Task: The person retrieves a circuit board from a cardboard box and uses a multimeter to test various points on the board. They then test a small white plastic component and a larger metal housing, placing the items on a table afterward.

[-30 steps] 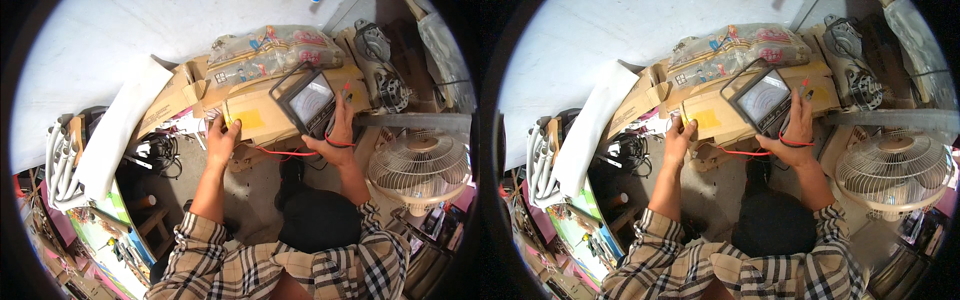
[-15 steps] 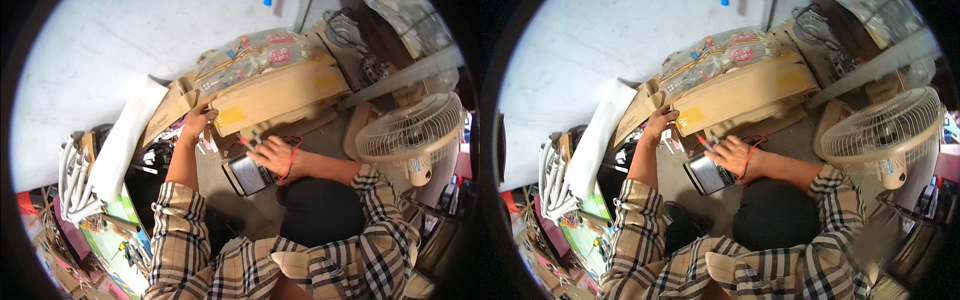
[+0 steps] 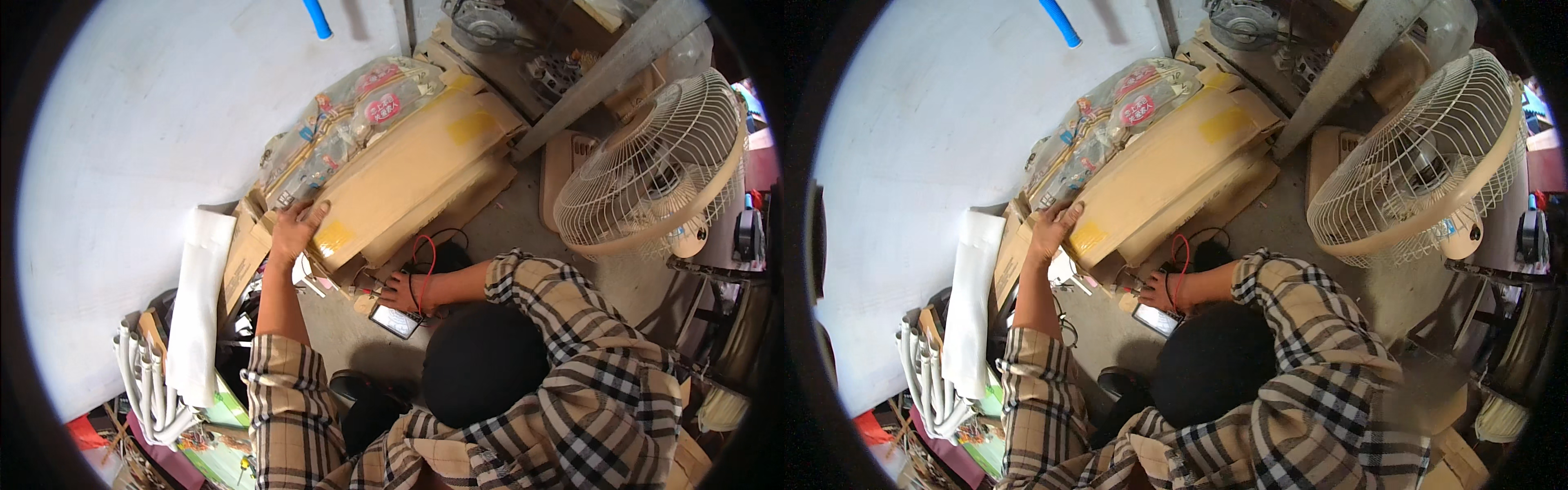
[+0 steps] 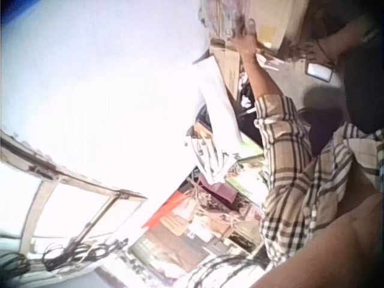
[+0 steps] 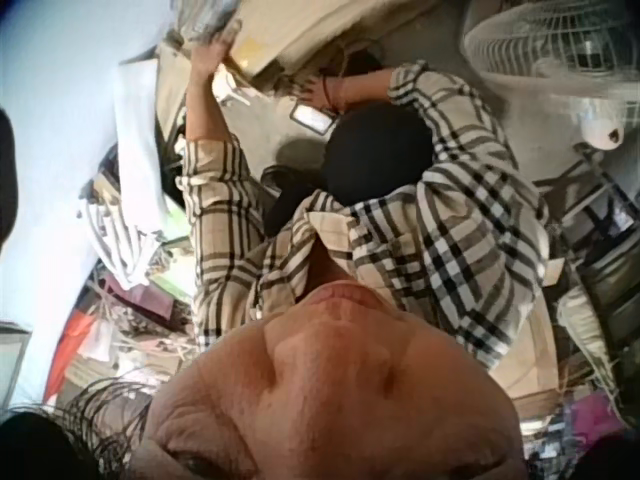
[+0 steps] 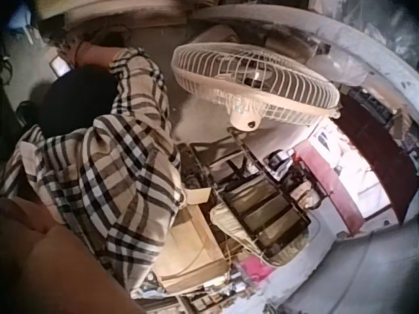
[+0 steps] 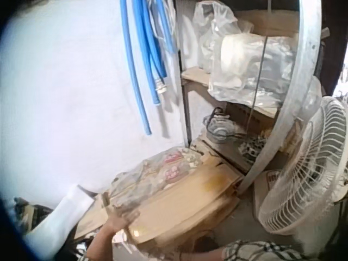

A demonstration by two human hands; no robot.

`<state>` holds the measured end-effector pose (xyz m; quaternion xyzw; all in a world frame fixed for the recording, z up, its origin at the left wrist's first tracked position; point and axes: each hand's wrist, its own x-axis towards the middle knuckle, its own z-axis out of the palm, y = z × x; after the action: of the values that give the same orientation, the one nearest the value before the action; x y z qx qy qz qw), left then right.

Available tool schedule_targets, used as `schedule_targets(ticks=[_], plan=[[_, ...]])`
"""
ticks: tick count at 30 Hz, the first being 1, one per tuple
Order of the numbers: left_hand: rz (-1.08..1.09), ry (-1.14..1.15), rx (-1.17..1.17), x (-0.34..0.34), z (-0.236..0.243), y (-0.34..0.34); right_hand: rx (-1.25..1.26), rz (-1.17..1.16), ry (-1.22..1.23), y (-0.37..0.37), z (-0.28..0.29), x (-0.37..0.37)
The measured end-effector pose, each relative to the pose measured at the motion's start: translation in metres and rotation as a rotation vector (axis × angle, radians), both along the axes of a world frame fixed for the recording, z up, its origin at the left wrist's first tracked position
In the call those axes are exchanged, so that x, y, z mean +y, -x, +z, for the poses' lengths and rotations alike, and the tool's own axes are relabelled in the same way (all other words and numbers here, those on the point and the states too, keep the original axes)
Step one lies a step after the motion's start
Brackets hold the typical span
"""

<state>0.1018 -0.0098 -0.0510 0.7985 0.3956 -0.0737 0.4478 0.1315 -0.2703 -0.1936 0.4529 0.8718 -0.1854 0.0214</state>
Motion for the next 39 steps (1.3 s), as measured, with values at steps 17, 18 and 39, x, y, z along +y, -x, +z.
schedule_targets(ticks=[17, 18, 39], plan=[[-0.48, -0.591, 0.118, -0.084, 0.05, -0.014, 0.68, -0.43, 0.125, -0.038, 0.042, -0.037], [-0.459, -0.538, 0.117, -0.082, 0.057, -0.01, 0.806, -0.534, 0.227, -0.041, 0.051, -0.04], [0.433, 1.159, -0.34, 0.0, 0.029, 0.081, 1.451, -1.434, -0.039, -0.142, 0.071, -0.047]])
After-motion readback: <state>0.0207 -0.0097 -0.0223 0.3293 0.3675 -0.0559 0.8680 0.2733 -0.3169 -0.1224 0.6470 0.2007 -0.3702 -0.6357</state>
